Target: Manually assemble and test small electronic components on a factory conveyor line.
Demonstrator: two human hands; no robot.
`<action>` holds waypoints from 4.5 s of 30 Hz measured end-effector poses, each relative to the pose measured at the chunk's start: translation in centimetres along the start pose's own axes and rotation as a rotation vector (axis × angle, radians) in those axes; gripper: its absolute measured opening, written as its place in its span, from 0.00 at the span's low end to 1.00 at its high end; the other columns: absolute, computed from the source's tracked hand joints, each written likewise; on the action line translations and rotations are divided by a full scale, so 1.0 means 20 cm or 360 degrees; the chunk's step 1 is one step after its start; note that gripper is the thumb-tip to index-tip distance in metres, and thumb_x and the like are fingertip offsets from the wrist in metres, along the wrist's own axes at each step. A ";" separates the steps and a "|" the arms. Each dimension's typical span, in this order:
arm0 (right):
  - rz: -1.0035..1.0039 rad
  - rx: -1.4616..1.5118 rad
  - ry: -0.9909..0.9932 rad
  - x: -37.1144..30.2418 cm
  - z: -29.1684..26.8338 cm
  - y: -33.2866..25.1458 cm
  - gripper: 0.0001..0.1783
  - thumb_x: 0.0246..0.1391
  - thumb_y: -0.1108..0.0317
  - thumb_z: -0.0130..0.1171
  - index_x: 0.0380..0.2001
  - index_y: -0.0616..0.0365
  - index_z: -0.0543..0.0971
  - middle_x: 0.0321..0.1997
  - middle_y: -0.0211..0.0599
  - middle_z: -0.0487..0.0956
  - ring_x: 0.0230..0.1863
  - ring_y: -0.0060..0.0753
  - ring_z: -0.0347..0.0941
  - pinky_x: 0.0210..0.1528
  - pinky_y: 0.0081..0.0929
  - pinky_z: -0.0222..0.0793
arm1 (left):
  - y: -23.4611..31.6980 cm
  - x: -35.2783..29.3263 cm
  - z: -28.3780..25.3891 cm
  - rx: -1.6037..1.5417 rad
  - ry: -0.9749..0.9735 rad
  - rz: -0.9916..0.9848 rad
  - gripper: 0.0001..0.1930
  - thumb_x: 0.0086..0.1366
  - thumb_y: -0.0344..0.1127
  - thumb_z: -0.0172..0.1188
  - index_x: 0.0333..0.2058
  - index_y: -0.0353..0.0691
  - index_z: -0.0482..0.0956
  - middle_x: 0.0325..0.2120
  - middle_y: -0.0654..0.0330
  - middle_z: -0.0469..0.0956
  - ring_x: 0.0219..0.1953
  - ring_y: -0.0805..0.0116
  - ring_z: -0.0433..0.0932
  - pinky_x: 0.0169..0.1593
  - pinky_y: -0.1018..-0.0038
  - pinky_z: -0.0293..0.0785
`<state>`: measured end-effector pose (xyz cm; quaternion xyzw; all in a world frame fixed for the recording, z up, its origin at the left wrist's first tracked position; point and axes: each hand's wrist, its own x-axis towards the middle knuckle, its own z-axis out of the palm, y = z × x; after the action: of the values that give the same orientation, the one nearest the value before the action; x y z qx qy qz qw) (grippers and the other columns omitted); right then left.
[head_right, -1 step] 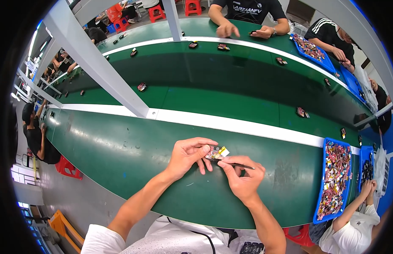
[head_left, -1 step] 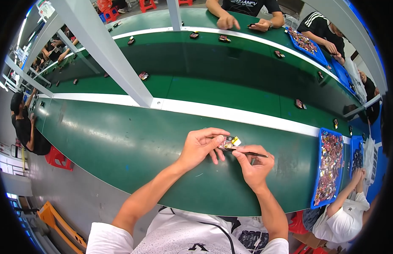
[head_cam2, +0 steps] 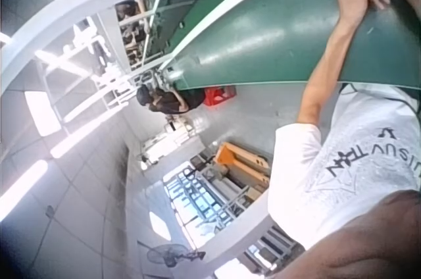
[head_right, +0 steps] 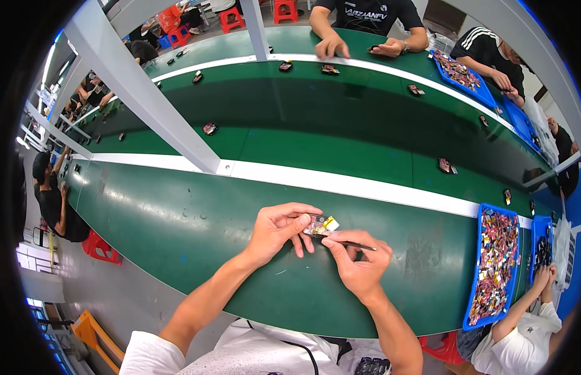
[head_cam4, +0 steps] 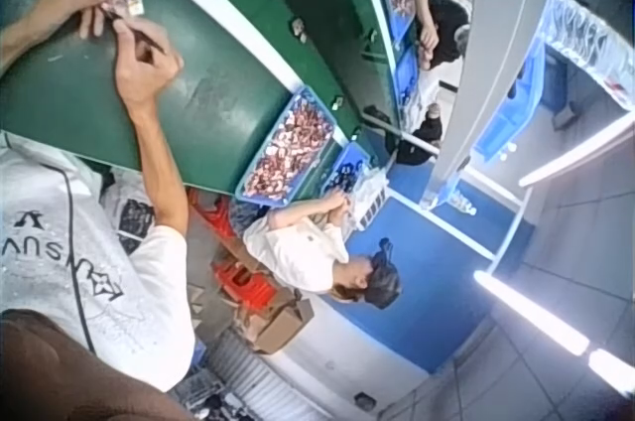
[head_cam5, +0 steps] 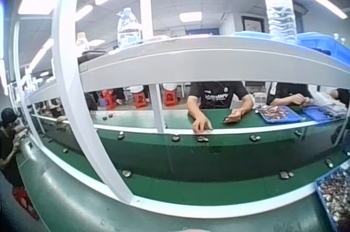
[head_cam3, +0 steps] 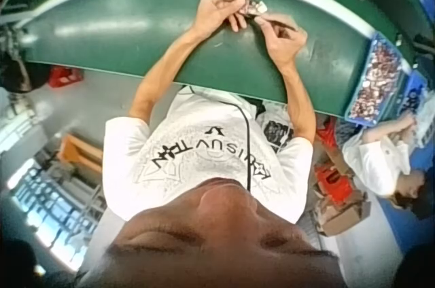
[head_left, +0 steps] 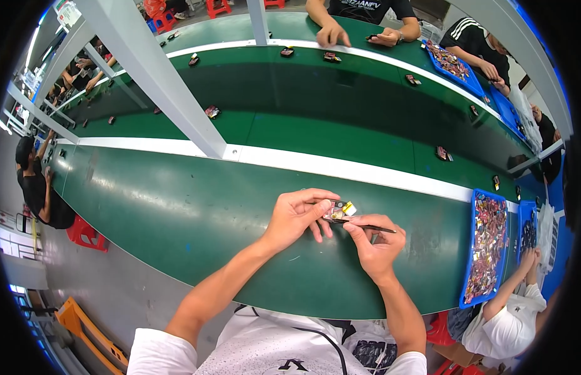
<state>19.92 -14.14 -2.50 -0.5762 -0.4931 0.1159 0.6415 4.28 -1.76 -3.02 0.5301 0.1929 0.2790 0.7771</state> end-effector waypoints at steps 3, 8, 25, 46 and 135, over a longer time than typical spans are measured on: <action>-0.0065 -0.0019 -0.0020 0.00 0.01 0.00 0.07 0.47 0.78 0.75 0.30 0.58 0.86 0.29 0.30 0.87 0.13 0.09 0.62 0.17 0.14 0.54 | 0.01 0.00 0.00 -0.0001 0.0002 0.0001 0.15 0.74 0.33 0.57 0.51 0.26 0.79 0.36 0.48 0.83 0.26 0.64 0.85 0.22 0.76 0.81; -0.0177 -0.0051 -0.0115 0.01 0.00 0.00 0.07 0.47 0.78 0.75 0.30 0.59 0.86 0.29 0.32 0.87 0.12 0.10 0.62 0.17 0.15 0.54 | 0.01 0.00 -0.01 -0.0045 0.0011 -0.0029 0.14 0.74 0.32 0.57 0.50 0.26 0.80 0.33 0.48 0.83 0.24 0.65 0.84 0.22 0.76 0.81; 0.0014 -0.0022 -0.0063 0.01 0.01 -0.02 0.08 0.46 0.78 0.75 0.31 0.59 0.86 0.22 0.27 0.82 0.13 0.10 0.60 0.17 0.15 0.50 | 0.01 -0.02 -0.01 0.0073 0.0087 -0.0094 0.12 0.73 0.29 0.56 0.47 0.25 0.81 0.29 0.53 0.83 0.22 0.69 0.83 0.22 0.79 0.79; -0.0236 -0.0125 -0.0171 0.02 0.02 -0.02 0.08 0.45 0.79 0.74 0.29 0.59 0.85 0.31 0.36 0.87 0.11 0.13 0.60 0.16 0.17 0.55 | 0.00 -0.02 -0.01 0.0115 0.0090 -0.0117 0.13 0.74 0.29 0.56 0.49 0.25 0.80 0.31 0.51 0.84 0.24 0.68 0.83 0.24 0.78 0.80; 0.0271 0.0229 0.0061 0.01 0.03 0.06 0.06 0.53 0.80 0.70 0.32 0.65 0.81 0.27 0.28 0.81 0.18 0.06 0.63 0.20 0.12 0.54 | -0.01 0.03 0.00 0.0601 0.0384 -0.0033 0.06 0.66 0.27 0.66 0.36 0.28 0.80 0.24 0.58 0.83 0.23 0.80 0.79 0.20 0.81 0.71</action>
<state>19.95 -13.25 -3.47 -0.5706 -0.4205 0.1941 0.6782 4.81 -1.31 -3.15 0.6271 0.3387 0.2911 0.6382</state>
